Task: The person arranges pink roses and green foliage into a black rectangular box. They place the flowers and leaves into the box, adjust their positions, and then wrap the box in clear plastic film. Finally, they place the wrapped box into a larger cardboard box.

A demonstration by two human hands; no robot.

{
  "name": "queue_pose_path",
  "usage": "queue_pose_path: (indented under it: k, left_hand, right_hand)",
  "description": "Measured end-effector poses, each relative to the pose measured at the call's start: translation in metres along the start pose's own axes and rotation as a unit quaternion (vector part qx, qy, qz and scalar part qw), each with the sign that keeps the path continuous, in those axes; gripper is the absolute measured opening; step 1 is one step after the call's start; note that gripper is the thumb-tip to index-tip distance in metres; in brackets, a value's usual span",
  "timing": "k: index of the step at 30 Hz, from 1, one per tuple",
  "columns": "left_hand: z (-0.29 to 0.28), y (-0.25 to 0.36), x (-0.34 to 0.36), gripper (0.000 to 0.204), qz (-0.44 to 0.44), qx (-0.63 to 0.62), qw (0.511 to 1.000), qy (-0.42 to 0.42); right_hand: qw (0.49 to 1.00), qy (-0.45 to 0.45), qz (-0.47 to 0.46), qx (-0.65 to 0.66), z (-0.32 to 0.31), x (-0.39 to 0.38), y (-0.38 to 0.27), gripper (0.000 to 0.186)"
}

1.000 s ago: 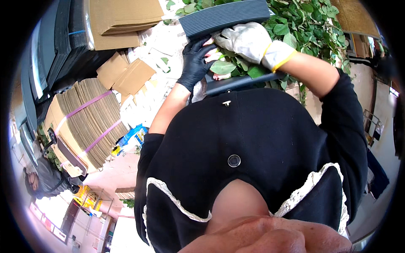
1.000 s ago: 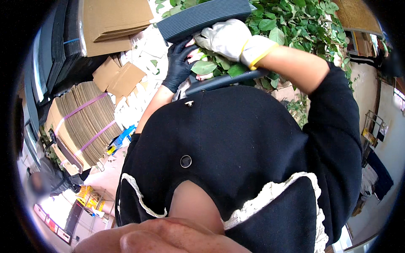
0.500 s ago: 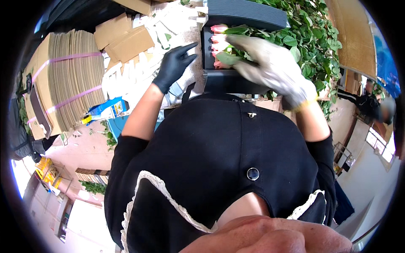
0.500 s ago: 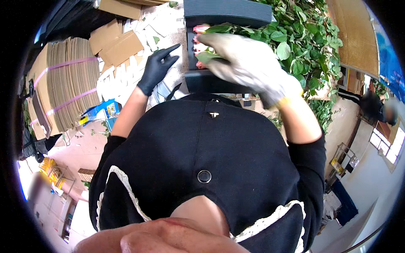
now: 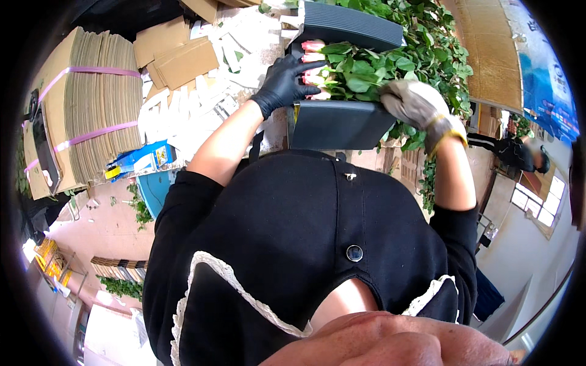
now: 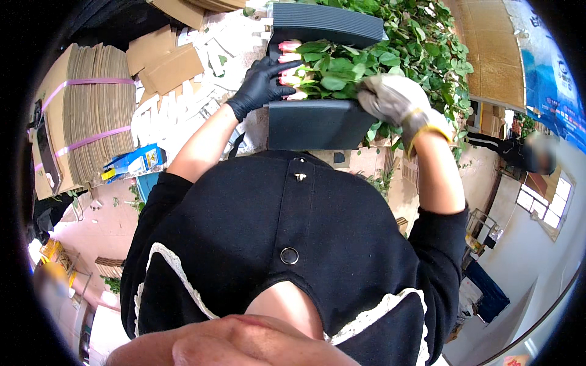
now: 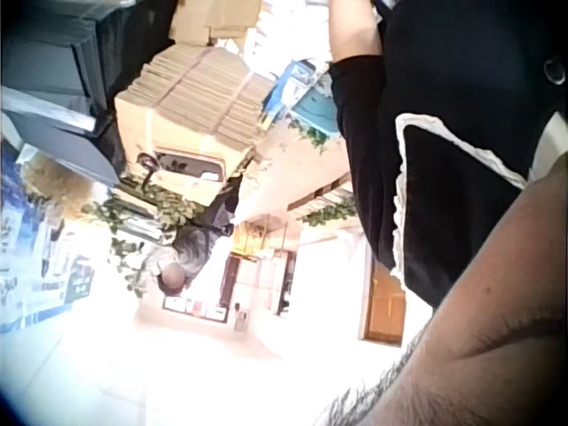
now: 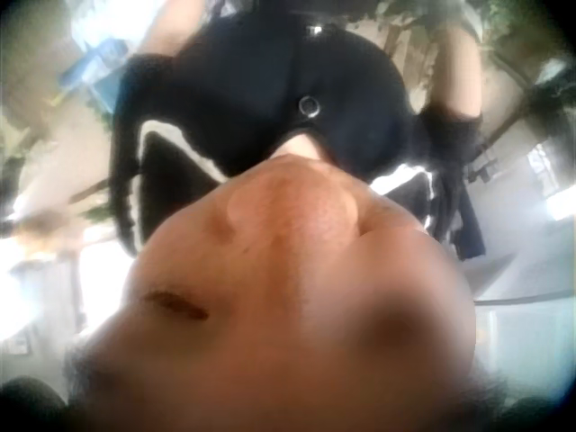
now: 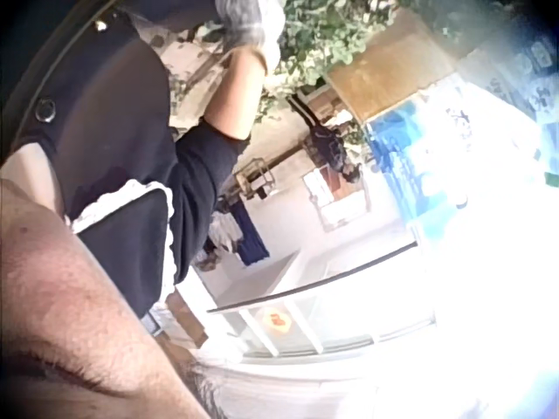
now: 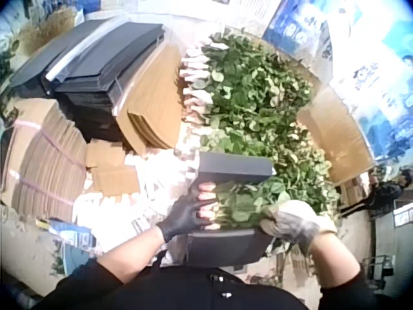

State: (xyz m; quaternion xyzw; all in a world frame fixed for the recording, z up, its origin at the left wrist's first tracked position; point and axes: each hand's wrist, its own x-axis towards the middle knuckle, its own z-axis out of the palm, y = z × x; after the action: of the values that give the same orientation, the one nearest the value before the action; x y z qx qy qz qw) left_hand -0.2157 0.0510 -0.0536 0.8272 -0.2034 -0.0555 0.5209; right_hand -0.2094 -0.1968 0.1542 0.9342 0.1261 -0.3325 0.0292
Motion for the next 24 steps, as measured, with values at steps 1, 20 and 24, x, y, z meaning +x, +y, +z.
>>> queue_pose_path:
  k: [1, 20, 24]
  left_hand:
    - [-0.001, -0.005, -0.003, 0.064, -0.011, 0.03, 0.999, -0.001]
    - [-0.009, -0.026, -0.006, 0.041, 0.034, -0.09, 0.995, 0.0]
    - [-0.066, -0.043, 0.001, 0.036, -0.181, -0.27, 0.94, -0.107]
  right_hand:
    - [0.996, 0.082, -0.022, -0.021, -0.003, -0.019, -0.004, 0.03]
    - [0.907, 0.276, -0.316, -0.041, 0.02, 0.051, -0.062, 0.043]
    - [0.943, 0.163, -0.29, -0.03, 0.034, 0.088, -0.044, 0.053]
